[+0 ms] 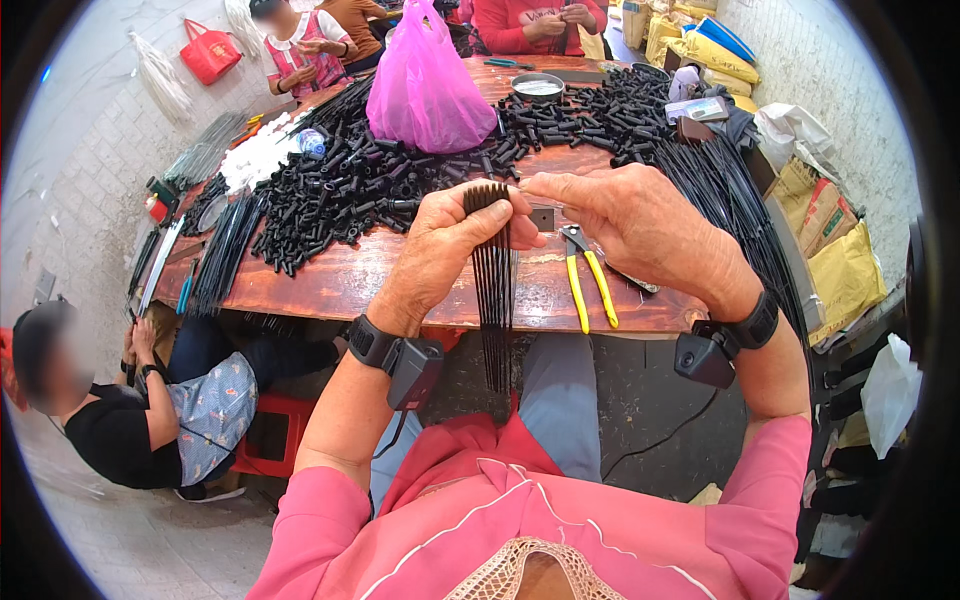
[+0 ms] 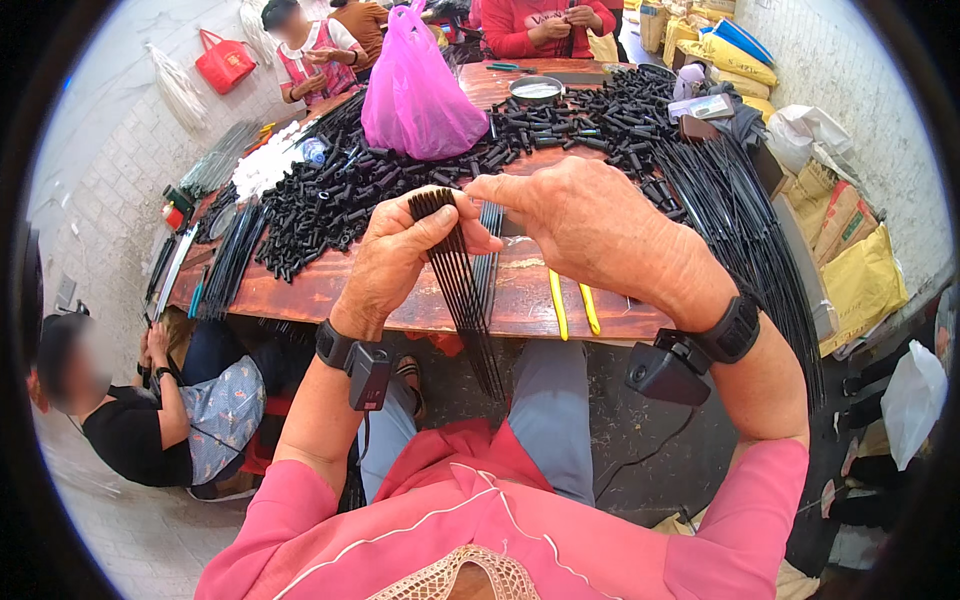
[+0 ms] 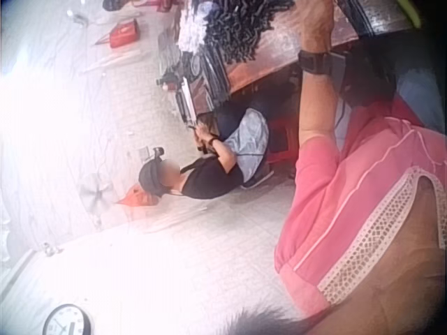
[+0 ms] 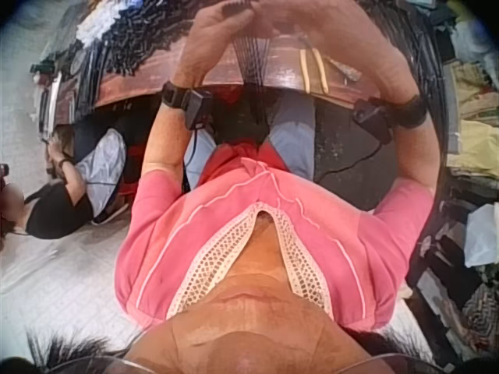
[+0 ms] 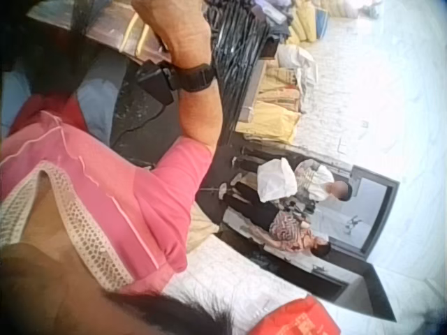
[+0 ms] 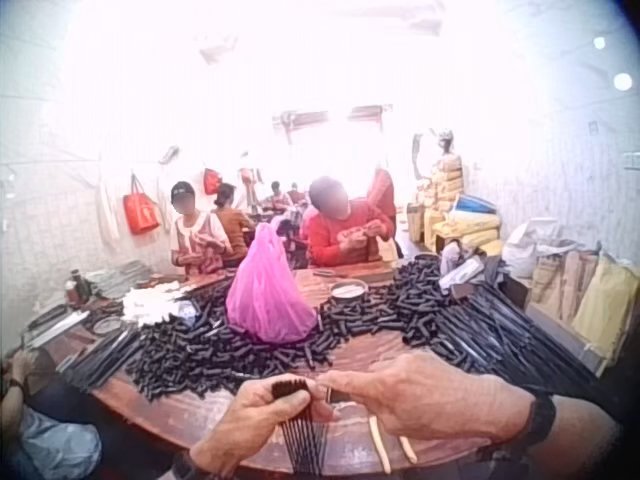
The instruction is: Assembling bundles of long black rods and securing them with plastic connectors using pliers.
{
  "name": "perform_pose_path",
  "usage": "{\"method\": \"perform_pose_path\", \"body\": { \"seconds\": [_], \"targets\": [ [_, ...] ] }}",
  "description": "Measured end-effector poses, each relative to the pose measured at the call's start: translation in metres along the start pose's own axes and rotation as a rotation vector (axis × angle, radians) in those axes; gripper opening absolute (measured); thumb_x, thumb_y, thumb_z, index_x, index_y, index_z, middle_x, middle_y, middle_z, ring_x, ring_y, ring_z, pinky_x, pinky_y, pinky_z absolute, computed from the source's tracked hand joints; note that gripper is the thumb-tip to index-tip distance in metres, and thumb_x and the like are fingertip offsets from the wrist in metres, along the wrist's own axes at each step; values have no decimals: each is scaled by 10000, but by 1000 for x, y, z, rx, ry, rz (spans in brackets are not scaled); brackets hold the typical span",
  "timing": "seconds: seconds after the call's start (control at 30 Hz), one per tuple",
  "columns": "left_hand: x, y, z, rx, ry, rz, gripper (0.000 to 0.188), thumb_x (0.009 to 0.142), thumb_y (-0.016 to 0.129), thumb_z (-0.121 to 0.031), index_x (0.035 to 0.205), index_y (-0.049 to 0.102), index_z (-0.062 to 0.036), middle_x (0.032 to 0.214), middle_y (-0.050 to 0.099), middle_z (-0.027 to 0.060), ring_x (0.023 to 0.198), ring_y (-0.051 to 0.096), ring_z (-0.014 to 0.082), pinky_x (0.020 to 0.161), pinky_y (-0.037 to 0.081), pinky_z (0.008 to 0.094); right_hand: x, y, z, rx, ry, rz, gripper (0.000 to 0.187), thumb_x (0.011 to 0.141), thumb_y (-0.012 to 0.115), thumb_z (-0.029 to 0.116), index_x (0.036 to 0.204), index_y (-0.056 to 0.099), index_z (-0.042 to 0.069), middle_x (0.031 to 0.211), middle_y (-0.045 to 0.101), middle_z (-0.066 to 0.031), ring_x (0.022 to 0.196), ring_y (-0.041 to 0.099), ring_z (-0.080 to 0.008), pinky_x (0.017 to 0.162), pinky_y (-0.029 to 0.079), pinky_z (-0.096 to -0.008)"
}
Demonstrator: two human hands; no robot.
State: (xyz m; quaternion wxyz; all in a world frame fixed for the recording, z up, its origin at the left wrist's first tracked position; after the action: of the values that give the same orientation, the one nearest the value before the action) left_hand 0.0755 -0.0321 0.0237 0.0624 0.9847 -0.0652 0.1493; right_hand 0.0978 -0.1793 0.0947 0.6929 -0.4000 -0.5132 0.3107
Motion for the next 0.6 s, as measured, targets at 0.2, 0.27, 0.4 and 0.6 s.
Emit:
{"method": "perform_pose_path", "body": {
  "seconds": [0.2,0.27,0.4,0.6],
  "targets": [
    [0,3,2,22,-29,-17,204,984,527,-168,1030,610,12,901,684,124,879,694,237,836,560,350,1,-3,1,-42,-5,30,409,792,540,17,1187,620,90,1007,667,-177,935,642,-355,780,527,-428],
    [0,4,2,14,-14,-5,202,984,527,-165,1027,608,14,901,684,125,878,694,238,837,561,350,-1,-4,0,-2,-62,-26,400,799,533,16,1183,620,89,1019,660,-186,947,635,-362,803,520,-428],
    [0,2,2,-11,-11,-12,203,984,527,-166,1024,607,16,898,684,126,876,694,239,837,562,353,-1,-7,2,17,-37,-4,396,803,531,20,1183,620,86,1021,657,-195,952,633,-364,818,514,-429],
    [1,3,2,-3,-19,-6,201,983,530,-168,1019,606,15,894,683,122,876,694,238,835,562,354,-1,-6,1,-12,-64,-61,380,801,537,20,1159,625,112,945,666,-178,904,642,-364,775,521,-436]
  ]
}}
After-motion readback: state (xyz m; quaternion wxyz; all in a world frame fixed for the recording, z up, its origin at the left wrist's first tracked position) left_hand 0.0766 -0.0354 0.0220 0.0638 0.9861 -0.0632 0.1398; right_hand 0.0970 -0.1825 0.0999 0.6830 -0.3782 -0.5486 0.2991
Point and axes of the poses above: each hand's wrist, its own x-axis towards the middle knuckle, its own y-axis out of the palm, z = x × y, the point moved 7 cm from there along x, towards the middle knuckle
